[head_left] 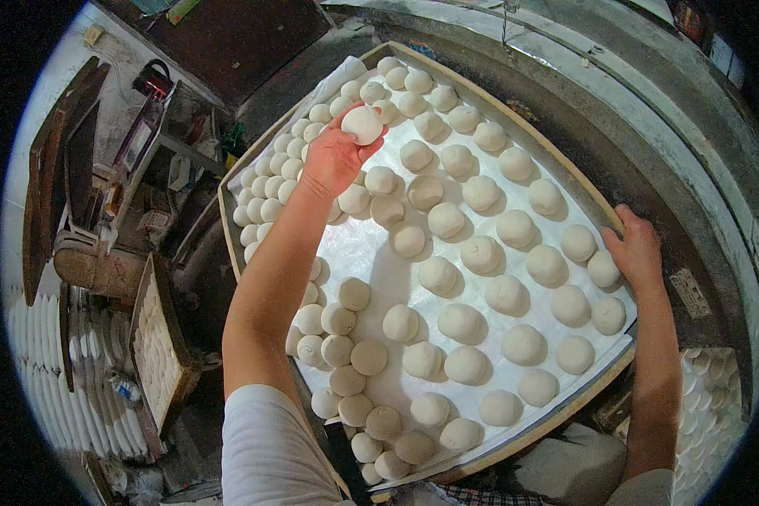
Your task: The person arranges round dough balls on wooden trays lined with paper. They lift and reposition trays, then place individual dough balls into empty spots on the trays.
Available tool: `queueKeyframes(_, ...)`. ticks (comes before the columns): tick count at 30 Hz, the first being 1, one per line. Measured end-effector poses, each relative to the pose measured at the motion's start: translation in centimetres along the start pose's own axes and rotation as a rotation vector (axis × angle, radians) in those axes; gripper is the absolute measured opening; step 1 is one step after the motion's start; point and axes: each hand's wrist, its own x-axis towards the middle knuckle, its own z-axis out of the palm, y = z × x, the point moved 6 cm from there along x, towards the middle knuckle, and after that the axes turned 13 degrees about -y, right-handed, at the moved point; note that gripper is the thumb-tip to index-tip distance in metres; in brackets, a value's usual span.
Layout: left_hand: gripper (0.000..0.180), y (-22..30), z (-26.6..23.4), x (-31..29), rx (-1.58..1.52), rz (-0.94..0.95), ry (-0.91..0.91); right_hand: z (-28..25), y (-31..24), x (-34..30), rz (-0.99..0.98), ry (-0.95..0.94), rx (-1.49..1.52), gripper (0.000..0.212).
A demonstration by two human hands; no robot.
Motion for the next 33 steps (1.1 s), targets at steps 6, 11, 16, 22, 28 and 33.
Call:
queueKeyframes(6,0.057,-0.4,1.8,-0.5,-0.024,0.01,-0.018,0.2,-0.2,0.1,-0.012,-0.005,-0.013,0.026)
queueKeyframes(11,0.043,-1.1,1.2,-0.6,-0.139,-0.062,0.117,0.2,-0.2,0.1,0.017,0.003,-0.015,0.027)
queueKeyframes(16,0.049,-1.6,0.6,-0.7,-0.157,-0.144,0.135,0.4,0.2,0.1,0.015,0.009,0.008,0.031)
queueKeyframes(22,0.055,-2.1,-0.4,-1.0,-0.21,-0.116,0.114,0.6,0.4,0.3,-0.001,-0.002,-0.007,0.031)
queueKeyframes(28,0.047,-2.0,-0.2,-1.5,-0.309,-0.141,0.183,0.3,-0.2,0.2,-0.005,-0.006,-0.004,0.03)
queueKeyframes(33,0.045,-2.7,-1.1,-1.3,-0.118,-0.092,0.249,0.3,0.1,0.3,-0.01,0.005,-0.024,0.03)
